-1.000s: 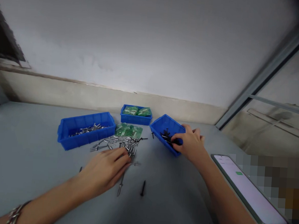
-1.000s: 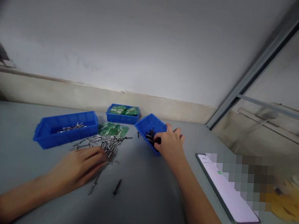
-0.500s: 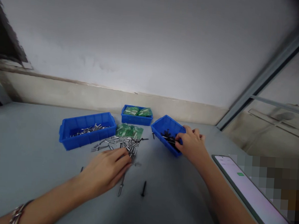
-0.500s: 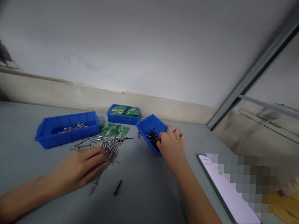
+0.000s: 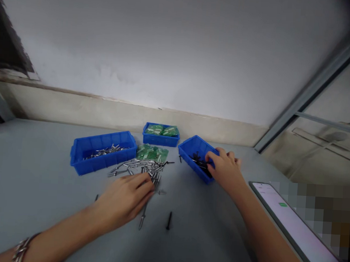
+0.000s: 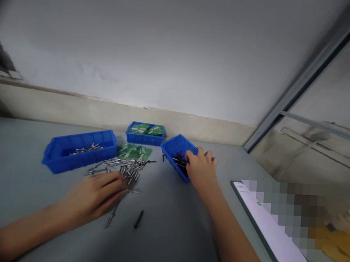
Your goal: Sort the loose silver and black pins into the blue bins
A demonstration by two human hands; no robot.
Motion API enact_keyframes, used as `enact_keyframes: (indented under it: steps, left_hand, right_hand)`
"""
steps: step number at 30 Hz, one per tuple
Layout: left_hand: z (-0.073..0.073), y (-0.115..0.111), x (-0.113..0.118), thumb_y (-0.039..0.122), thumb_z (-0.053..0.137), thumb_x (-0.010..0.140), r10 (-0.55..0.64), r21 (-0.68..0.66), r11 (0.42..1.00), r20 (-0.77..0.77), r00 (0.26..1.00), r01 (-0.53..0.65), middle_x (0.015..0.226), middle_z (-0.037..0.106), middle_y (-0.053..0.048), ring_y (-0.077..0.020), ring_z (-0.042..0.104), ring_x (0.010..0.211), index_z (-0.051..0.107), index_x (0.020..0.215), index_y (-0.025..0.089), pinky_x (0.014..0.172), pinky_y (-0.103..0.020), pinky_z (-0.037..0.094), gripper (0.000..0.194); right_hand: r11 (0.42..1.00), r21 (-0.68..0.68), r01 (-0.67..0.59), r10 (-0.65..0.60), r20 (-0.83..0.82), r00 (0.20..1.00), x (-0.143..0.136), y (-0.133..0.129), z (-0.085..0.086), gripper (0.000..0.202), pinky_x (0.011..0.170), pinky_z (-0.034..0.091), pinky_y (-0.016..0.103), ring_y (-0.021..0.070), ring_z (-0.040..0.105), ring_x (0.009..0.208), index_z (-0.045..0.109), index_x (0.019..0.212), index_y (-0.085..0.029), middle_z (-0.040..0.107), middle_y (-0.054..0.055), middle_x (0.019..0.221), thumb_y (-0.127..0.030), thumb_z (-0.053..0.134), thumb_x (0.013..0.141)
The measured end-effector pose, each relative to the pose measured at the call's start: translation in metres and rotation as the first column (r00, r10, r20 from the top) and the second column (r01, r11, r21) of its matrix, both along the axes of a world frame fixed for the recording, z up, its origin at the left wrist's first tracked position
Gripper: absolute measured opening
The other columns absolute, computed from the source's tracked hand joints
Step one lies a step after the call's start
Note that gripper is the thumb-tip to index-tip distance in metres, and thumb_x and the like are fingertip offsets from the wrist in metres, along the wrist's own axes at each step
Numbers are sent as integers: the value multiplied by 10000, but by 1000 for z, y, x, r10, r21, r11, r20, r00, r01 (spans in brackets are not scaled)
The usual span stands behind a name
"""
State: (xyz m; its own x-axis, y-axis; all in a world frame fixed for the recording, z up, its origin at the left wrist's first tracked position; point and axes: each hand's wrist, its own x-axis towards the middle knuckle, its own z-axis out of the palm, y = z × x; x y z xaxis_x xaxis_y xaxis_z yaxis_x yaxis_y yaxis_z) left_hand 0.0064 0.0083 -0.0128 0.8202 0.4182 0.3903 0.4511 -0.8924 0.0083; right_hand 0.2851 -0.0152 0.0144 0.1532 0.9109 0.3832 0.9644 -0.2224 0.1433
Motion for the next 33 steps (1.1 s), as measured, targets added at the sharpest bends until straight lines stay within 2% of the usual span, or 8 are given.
enact_keyframes:
  steps: [6,13,19,23,33]
  left_hand:
    - [-1,-1,-1,225,321,914,4,-4,1000,0,1000,-4,783,516,-40,-150,508,646,531,851,168,556,-260,386,227]
    - [0,-1,-1,214,308,918,-13,-18,1000,6,1000,13,772,506,-41,-156,506,630,531,841,165,544,-270,386,241]
    - [-2,0,-1,222,308,920,-16,-38,999,-1,1000,16,790,505,-42,-157,503,638,523,852,167,550,-271,381,233]
    - [-2,1,-1,226,306,920,-7,-46,999,-9,1000,7,794,504,-41,-157,503,645,525,852,169,558,-275,380,237]
    - [0,1,0,234,297,921,4,-58,998,-3,1000,-5,792,507,-43,-153,510,639,533,854,165,546,-269,382,255]
  right_hand:
    - [999,-26,38,-40,-78,996,0,2,0,234,669,275,398,289,441,863,692,702,-294,540,85,1031,-142,519,743]
    - [995,-88,41,-55,-160,986,5,3,-2,205,668,304,417,295,467,860,713,746,-347,571,82,971,-239,540,761]
    - [994,-103,48,-68,-203,977,3,3,-1,154,679,340,436,313,471,900,719,781,-354,558,79,1073,-342,567,761]
    - [994,-92,54,-74,-230,970,3,5,-1,132,671,351,467,342,469,927,723,732,-342,551,83,1116,-307,596,737]
    - [1000,24,13,-7,-245,969,8,13,-10,137,599,373,441,309,486,834,702,567,-281,599,105,945,-185,634,639]
